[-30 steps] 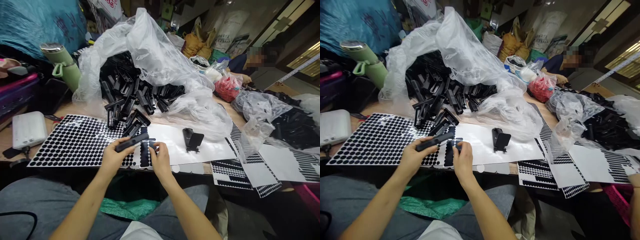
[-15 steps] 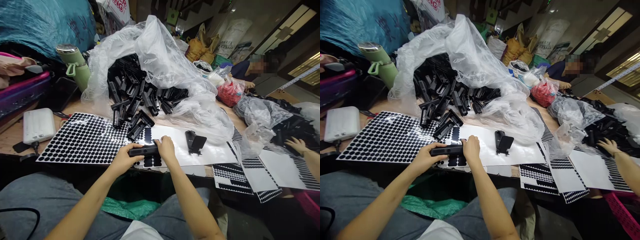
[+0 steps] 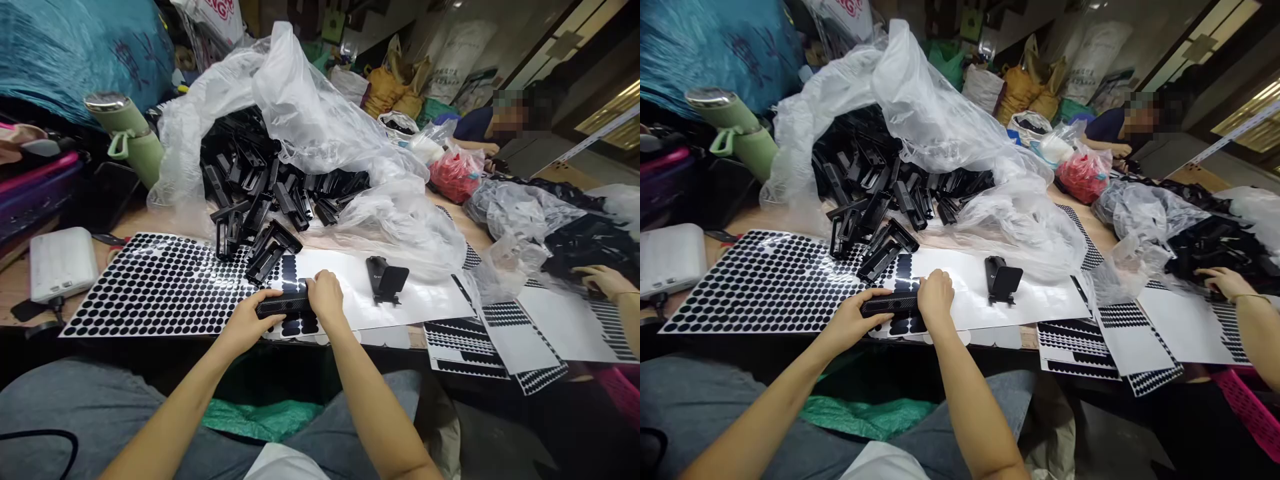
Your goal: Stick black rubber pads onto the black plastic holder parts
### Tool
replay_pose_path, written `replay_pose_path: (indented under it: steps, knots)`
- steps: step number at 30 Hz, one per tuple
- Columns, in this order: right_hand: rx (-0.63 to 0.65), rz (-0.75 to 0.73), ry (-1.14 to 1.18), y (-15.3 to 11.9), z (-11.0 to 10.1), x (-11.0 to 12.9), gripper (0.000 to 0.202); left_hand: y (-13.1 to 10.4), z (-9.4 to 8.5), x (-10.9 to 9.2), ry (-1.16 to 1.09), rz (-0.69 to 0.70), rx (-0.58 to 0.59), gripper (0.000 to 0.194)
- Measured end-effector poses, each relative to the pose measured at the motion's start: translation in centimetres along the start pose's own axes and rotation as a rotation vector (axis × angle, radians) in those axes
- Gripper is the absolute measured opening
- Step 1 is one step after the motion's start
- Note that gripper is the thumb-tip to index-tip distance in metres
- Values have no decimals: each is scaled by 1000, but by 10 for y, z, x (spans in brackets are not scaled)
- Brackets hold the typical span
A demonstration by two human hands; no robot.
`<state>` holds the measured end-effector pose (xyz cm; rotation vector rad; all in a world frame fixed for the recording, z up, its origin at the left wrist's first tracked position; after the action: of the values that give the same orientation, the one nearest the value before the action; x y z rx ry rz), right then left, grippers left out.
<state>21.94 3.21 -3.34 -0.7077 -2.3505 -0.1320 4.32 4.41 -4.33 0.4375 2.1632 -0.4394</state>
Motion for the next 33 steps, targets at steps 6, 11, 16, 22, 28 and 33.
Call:
replay_pose_path:
  steps: [6, 11, 16, 22, 28, 33]
  knots:
    - [-6, -92, 317, -19, -12, 12, 13, 0, 1, 1, -4, -19, -28, 43]
    - [282, -106, 706, -55, 0, 21, 13, -1, 3, 1, -88, -56, -25, 43]
    - [278, -75, 728, -64, 12, 22, 11, -2, 4, 0, -95, -28, -15, 41]
    - [260, -71, 722, -64, 12, 24, 11, -3, 3, 2, -115, -36, -11, 42]
    - [243, -52, 687, -67, 12, 26, 11, -4, 1, -1, -107, -26, -3, 40]
    - [206, -98, 656, -70, 15, 26, 11, -4, 2, 0, -99, -28, 2, 41]
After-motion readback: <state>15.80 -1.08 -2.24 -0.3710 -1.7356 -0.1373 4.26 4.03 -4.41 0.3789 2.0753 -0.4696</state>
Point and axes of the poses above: each hand's wrist, its own y-axis towards the middle knuckle, its own z-axis out of the palm, x = y × z, the point moved 4 cm from there along y, towards the middle knuckle, and after that the axes turned 11 degrees about y, right-handed, at the moved point
